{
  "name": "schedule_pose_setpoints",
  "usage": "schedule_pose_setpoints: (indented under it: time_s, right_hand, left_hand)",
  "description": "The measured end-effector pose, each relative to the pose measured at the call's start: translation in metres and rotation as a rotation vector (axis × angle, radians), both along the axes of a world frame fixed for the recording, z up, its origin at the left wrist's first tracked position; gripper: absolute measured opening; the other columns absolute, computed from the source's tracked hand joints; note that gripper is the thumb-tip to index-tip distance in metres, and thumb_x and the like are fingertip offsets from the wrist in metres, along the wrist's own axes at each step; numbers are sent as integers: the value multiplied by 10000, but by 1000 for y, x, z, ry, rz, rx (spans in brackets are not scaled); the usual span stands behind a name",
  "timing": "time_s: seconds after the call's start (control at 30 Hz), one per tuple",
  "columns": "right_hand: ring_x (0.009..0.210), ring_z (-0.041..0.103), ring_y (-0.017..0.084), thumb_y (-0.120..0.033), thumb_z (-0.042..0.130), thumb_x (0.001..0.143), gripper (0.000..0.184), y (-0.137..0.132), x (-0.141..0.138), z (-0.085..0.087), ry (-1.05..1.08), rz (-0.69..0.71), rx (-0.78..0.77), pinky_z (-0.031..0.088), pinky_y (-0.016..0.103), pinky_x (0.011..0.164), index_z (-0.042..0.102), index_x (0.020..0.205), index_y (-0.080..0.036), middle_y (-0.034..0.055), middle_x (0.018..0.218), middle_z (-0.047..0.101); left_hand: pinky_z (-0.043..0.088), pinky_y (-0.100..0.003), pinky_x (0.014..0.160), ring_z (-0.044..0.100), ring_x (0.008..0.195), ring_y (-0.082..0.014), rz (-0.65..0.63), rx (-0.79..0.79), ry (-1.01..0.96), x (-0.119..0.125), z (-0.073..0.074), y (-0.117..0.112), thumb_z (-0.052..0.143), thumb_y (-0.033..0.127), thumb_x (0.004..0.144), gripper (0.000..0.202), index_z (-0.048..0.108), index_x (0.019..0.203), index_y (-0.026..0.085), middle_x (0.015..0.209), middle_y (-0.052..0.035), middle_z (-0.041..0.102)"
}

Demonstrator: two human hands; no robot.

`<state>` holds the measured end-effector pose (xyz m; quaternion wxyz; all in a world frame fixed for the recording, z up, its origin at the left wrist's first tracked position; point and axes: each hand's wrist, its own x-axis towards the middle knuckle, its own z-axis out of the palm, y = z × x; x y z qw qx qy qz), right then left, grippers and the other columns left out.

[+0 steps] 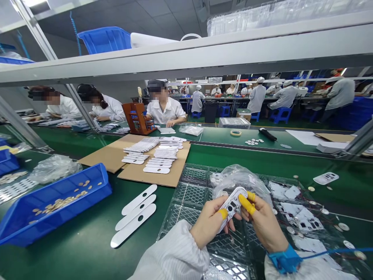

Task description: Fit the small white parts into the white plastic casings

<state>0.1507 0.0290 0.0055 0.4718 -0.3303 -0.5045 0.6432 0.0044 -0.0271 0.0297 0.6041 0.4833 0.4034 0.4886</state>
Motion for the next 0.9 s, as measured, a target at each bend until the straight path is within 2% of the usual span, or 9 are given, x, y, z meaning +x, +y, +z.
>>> schedule_pose_setpoints:
  time_s: [0.2,0.3,0.37,0.47,0.57,0.63,0.73,0.87,0.9]
  right_hand:
    - [469,336,95,-390,685,729,284,1,4,-1,9,-29,52,281,232,429,655,911,-173,-28,569,491]
    - [470,370,104,-411,678,728,298,0,4,-1,-23,-49,61,315,229,426,649,914,-181,-21,570,510]
    - [495,421,111,-420,668,735,321,-2,0,2,-67,-37,86,339,222,423,616,965,-202,-1,679,567]
    - [514,456,110,-420,620,777,306,-9,-10,5,-132,123,138,360,208,418,556,1006,-228,-3,762,576]
    - [456,431,100,-404,553,826,236,-17,-17,3,-244,333,173,361,209,399,557,946,-201,-33,637,520]
    - [433,443,102,-387,528,842,216,-19,-16,-2,-287,322,210,366,220,396,556,927,-190,-34,618,516]
    - [437,469,120,-407,539,825,267,-9,-2,-12,-230,3,239,379,234,406,537,989,-196,-24,628,544]
    - [634,530,172,-446,614,726,423,29,39,-26,-293,-762,272,435,270,563,571,1033,-158,44,794,603]
    - [683,538,195,-449,607,715,444,40,51,-29,-380,-869,240,437,287,601,584,1033,-140,60,809,611]
  left_hand:
    - [413,-212,473,566,549,-118,-20,-10,-8,0,1,0,488,218,768,303,618,1035,157,827,-82,636]
    - [457,-249,602,592,646,-140,-26,20,-54,0,3,0,498,190,769,270,621,1007,152,815,-70,640]
    - [456,-270,725,601,775,-160,27,64,-121,0,4,0,501,192,791,250,595,1021,164,848,-60,646]
    - [451,-290,775,592,859,-169,161,88,-227,-1,6,0,486,278,840,246,513,1072,199,983,-59,634]
    - [456,-296,753,590,844,-161,199,102,-261,-2,7,0,454,341,866,260,452,1090,209,1139,-82,580]
    - [443,-298,773,578,854,-153,192,137,-238,-3,9,-1,448,327,874,282,413,1128,209,1179,-93,559]
    - [394,-295,855,523,989,-161,219,183,-139,-4,10,-2,473,296,869,314,386,1159,214,1189,-87,555]
    - [412,-294,782,530,965,-177,259,158,-35,-6,8,-3,445,315,877,235,447,1085,206,1147,-93,563]
    - [417,-292,758,542,928,-175,266,154,-32,-6,7,-2,442,309,876,216,462,1060,197,1113,-94,574]
